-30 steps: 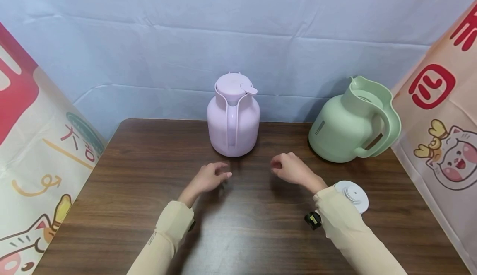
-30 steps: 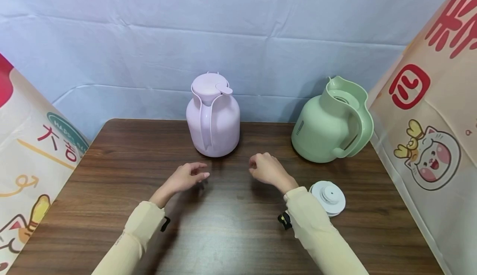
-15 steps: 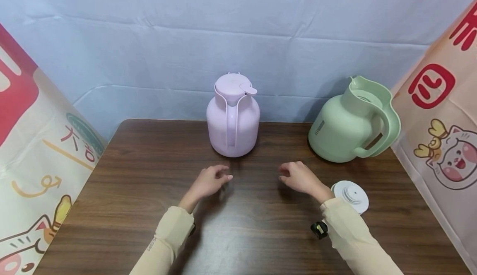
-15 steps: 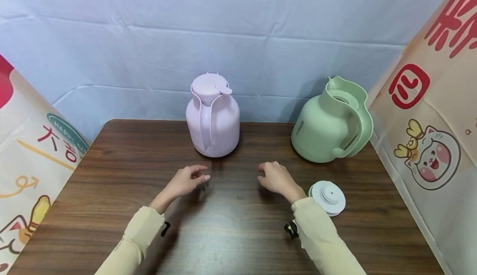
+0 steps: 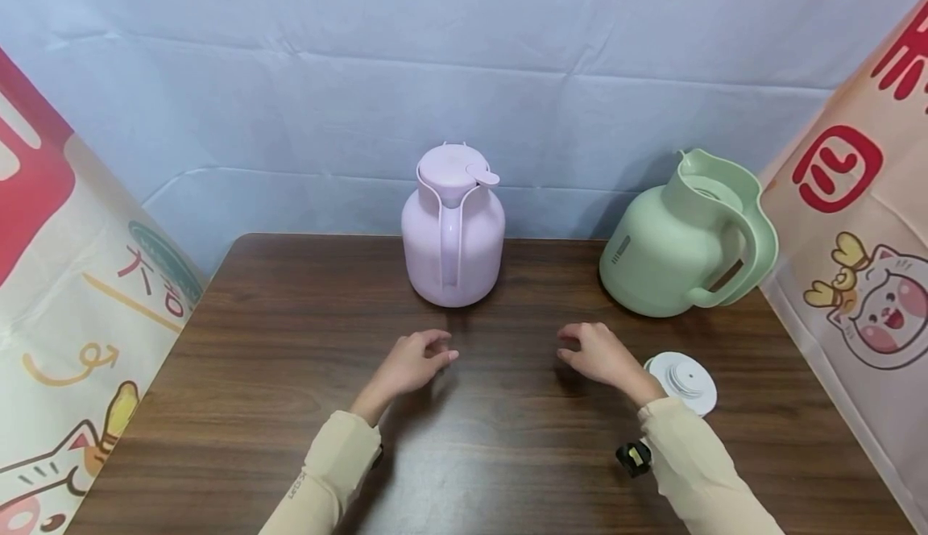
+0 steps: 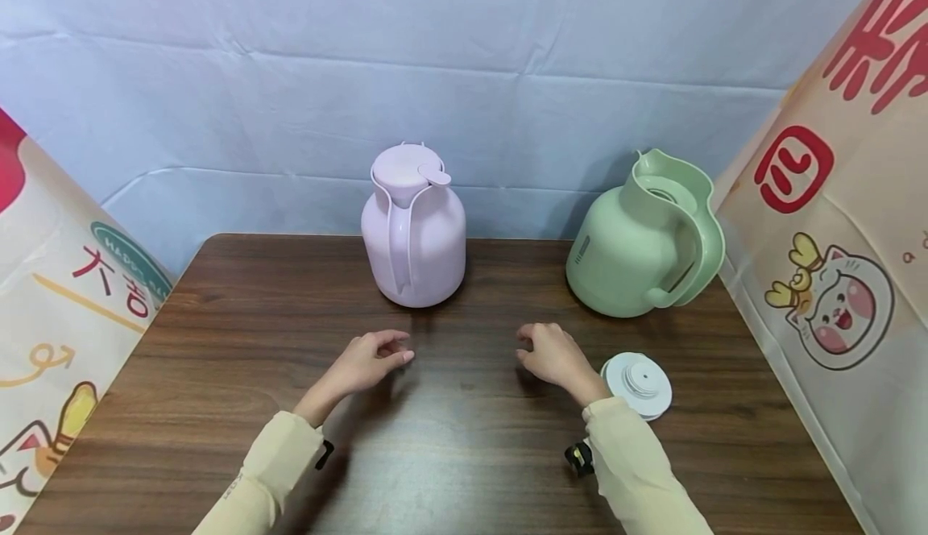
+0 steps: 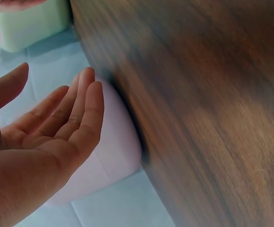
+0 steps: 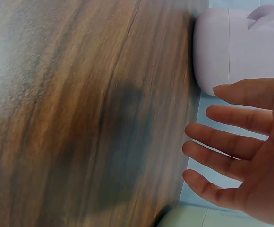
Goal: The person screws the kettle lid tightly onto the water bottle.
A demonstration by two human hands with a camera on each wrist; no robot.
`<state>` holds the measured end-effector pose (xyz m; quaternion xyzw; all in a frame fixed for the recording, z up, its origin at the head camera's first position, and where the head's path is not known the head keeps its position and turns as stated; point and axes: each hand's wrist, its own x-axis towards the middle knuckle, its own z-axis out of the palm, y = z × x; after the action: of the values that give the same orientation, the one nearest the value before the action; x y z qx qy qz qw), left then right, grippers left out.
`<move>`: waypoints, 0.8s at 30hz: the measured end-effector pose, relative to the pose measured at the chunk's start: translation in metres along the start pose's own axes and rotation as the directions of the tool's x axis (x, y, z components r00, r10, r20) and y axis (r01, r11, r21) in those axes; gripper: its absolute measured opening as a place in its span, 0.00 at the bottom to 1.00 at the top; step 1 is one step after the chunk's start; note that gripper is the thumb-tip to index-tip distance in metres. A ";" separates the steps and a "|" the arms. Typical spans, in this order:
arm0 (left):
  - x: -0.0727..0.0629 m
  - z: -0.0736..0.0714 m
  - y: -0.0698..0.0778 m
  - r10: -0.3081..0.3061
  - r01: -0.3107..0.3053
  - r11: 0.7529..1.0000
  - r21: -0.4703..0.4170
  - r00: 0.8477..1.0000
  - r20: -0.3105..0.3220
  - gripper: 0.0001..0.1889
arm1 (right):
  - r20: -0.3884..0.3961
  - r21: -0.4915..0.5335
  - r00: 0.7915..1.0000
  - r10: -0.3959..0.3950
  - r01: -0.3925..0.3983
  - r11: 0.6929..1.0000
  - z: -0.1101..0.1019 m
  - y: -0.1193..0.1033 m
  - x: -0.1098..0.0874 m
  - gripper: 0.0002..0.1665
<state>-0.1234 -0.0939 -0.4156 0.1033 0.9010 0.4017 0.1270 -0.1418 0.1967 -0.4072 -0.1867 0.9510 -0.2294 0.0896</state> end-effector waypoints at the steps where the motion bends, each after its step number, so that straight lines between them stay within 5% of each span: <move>1: -0.001 0.001 0.001 0.006 -0.006 1.000 -0.003 1.000 0.002 0.20 | -0.006 0.000 1.000 0.003 -0.003 1.000 0.000 0.001 -0.001 0.15; 24: -0.008 0.017 0.008 0.065 -0.063 0.997 -0.043 0.997 0.039 0.20 | -0.074 0.026 0.996 0.054 -0.052 0.998 -0.023 0.023 -0.021 0.15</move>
<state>-0.1098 -0.0787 -0.4197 0.1376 0.8859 0.4221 0.1344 -0.1352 0.2335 -0.3966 -0.1516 0.9556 -0.2450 0.0624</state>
